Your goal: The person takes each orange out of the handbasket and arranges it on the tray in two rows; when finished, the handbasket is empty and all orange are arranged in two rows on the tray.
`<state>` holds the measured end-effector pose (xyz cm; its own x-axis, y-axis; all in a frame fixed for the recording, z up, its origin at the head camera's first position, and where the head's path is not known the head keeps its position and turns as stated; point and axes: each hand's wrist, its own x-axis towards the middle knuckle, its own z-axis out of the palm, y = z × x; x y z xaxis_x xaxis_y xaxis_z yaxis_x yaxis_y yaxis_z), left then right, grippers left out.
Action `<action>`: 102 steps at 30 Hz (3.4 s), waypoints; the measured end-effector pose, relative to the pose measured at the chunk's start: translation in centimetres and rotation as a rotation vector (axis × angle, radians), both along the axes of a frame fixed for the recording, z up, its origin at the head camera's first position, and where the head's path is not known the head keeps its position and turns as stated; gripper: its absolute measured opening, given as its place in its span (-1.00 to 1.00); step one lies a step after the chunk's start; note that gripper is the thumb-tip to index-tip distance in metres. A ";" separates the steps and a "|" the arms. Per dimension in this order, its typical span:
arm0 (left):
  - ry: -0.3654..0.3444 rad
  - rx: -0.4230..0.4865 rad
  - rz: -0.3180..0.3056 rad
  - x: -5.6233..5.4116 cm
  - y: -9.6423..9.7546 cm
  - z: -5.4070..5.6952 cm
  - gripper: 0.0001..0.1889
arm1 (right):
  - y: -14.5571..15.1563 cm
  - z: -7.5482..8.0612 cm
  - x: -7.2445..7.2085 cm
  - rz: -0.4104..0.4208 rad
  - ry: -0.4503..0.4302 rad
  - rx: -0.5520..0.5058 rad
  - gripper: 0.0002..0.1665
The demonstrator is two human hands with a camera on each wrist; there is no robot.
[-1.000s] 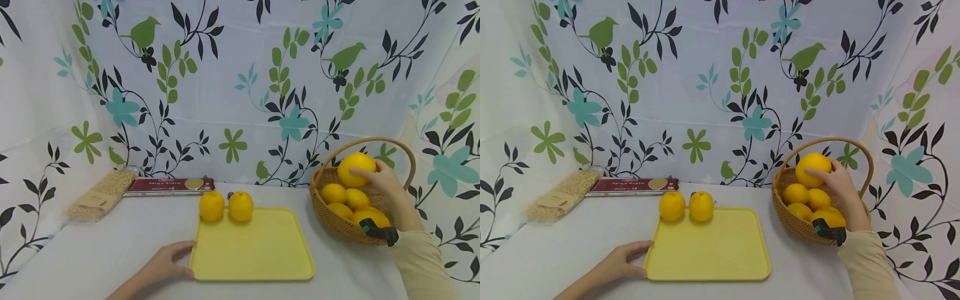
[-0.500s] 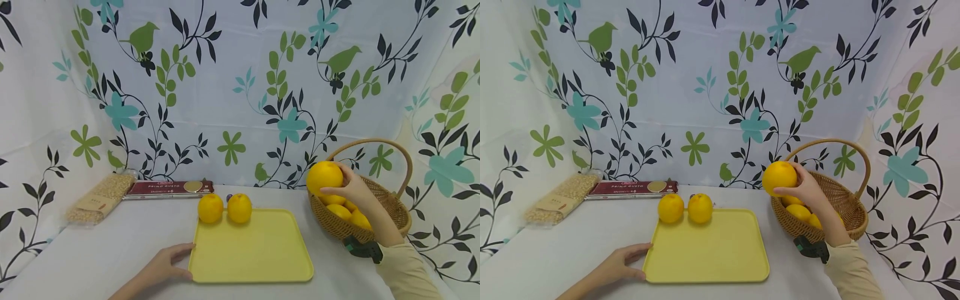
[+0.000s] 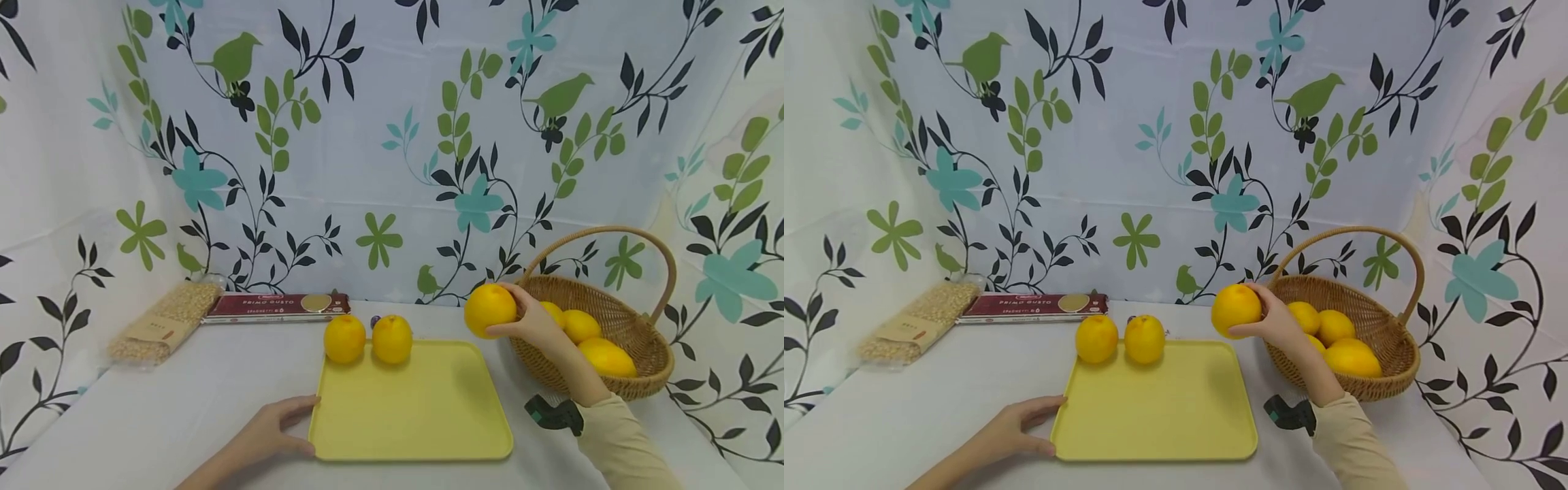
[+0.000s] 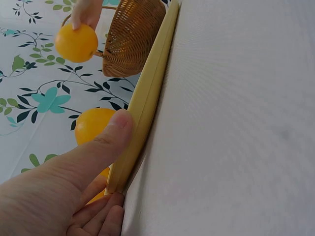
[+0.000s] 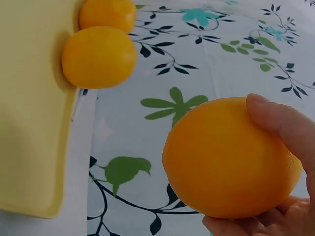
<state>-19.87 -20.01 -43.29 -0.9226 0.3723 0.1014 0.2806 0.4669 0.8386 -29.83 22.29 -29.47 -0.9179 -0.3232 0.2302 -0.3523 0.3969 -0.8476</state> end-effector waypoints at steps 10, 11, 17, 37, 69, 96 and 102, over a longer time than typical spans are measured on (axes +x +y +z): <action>0.006 -0.005 -0.010 -0.1 -0.3 0.0 -0.20 | -1.8 -1.4 -1.1 0.029 -0.006 0.013 -0.04; 0.008 -0.005 -0.010 -0.1 -0.3 0.0 -0.20 | -1.9 -1.6 -1.2 0.030 -0.006 0.012 -0.05; 0.000 0.000 -0.011 -0.1 -0.1 0.1 -0.20 | -2.7 -2.9 -2.1 0.015 -0.031 0.046 -0.04; 0.008 -0.014 0.011 -0.3 0.1 0.2 -0.19 | -5.8 -7.6 -4.1 -0.057 -0.093 0.061 -0.10; -0.027 -0.014 0.008 -0.2 -0.1 0.3 -0.19 | -6.8 -9.7 -4.9 -0.099 -0.133 0.063 -0.01; -0.005 0.008 -0.013 -0.2 0.0 0.0 -0.19 | -7.7 -9.7 -4.4 -0.088 -0.102 0.181 0.05; -0.025 -0.005 0.002 -0.2 0.0 0.1 -0.18 | -7.5 -9.7 -4.3 -0.086 -0.091 0.214 0.06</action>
<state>-20.08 -20.01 -43.20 -0.9254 0.3712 0.0767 0.2589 0.4713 0.8431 -34.15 14.75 -39.13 -0.9579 -0.2757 0.0799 -0.2356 0.5960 -0.7676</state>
